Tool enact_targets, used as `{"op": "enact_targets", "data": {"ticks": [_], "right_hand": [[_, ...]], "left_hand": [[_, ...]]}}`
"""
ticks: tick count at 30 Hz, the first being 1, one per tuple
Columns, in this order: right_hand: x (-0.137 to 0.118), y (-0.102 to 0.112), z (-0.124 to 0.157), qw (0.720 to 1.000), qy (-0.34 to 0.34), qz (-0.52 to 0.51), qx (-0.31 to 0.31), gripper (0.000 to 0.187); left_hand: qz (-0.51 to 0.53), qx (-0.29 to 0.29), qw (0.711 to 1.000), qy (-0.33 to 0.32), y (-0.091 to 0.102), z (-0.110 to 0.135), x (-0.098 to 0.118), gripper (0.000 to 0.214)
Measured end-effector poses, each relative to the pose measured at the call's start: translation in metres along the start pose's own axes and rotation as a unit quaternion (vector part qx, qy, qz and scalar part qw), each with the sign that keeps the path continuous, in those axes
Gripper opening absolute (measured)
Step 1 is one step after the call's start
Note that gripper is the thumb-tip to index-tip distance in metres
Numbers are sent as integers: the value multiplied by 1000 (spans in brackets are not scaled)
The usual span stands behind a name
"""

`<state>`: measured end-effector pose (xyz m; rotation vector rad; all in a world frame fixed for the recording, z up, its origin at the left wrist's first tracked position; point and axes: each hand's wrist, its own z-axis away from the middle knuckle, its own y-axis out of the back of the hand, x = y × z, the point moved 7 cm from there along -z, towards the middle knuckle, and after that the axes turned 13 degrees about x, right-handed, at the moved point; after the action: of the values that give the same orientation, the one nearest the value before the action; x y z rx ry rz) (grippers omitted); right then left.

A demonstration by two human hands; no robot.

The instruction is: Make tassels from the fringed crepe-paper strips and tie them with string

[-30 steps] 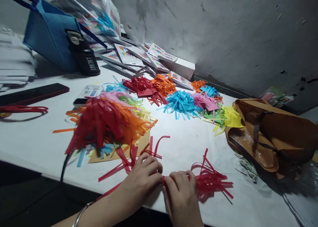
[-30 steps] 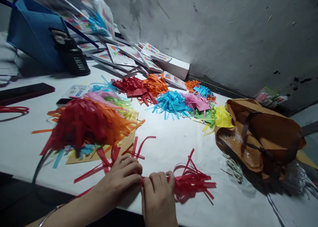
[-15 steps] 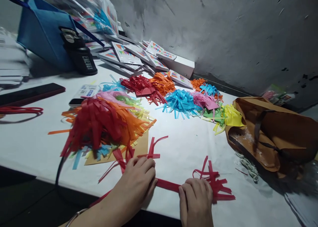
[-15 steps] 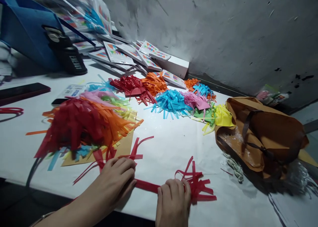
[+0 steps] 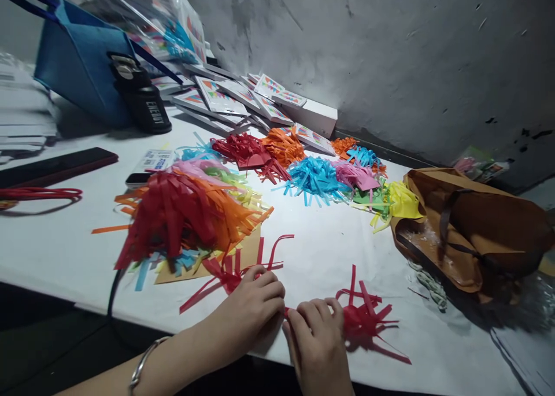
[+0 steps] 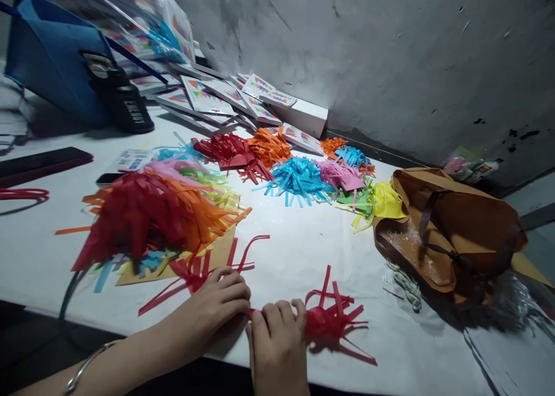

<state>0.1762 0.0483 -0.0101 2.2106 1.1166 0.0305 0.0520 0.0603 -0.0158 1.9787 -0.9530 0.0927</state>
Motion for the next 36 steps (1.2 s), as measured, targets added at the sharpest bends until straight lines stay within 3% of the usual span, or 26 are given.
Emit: {"op": "enact_targets", "data": {"ticks": [5,11,15,19,21,24,29,33,36], "right_hand": [[-1,-5,1,1000,5,-8,-21,28],[18,11,19,999,-32,-20,-4,21],[28,9,23,996,-65,47,-25,21],[34,3,20,982,-91,160,-36,30],[35,2,17,980,-91,168,-51,27],[29,3,15,991,-67,100,-66,20],[13,6,13,999,-29,12,-24,21],[8,11,10,1000,-22,21,-7,23],[-2,31,5,999,35,23,10,24]], "left_hand": [[31,-4,999,44,-2,1,-5,18],[39,22,995,93,1,11,-10,15],[-18,5,995,100,-1,6,-3,23],[-111,-55,983,133,-3,-2,-1,19],[-135,-65,983,110,-3,-5,0,18],[-120,-44,992,9,-6,-5,6,16],[-120,-12,989,-91,-16,-2,12,19],[-34,13,999,-10,-9,-3,13,19],[127,-38,984,119,1,6,18,22]]}}
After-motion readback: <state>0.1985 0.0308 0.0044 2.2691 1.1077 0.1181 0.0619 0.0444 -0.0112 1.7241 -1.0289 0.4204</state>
